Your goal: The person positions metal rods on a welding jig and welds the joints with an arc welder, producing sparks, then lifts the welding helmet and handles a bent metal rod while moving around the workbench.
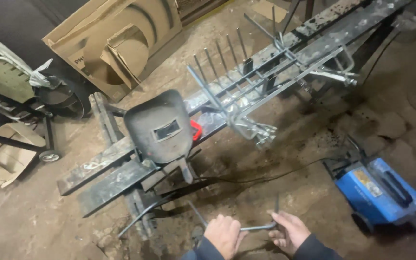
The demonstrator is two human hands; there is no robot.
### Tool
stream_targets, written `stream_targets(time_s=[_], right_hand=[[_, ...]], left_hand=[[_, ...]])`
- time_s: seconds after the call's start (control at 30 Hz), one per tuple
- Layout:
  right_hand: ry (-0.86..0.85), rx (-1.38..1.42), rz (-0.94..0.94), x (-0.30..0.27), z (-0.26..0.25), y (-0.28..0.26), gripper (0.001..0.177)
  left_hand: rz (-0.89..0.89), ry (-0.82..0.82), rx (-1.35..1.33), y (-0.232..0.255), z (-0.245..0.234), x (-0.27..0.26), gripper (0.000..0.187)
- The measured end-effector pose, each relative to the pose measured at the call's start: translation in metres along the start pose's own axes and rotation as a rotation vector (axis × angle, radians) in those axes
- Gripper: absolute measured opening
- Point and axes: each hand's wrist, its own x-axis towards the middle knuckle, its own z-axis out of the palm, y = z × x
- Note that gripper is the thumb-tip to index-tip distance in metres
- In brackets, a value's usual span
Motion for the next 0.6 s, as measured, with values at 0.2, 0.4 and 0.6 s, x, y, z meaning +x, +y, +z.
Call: stream_targets(time_s=[0.2, 0.4, 0.6], right_hand=[[0.042, -0.145, -0.013, -0.011, -0.097, -0.070, 0.042], [-0.039, -0.337, -0.007, 0.014, -0.144, -0.118, 0.049], [-0.047, -0.454, -0.006, 0.033, -0.151, -0.178, 0.049]], left_hand=[[-0.206, -0.517, -0.237, 0.043, 0.039, 0.051, 0.042], [-0.414, -0.519, -0.350, 0.012, 0.084, 0.046, 0.051], [-0.517, -0.020, -0.208, -0.057, 0.199, 0.037, 0.037]])
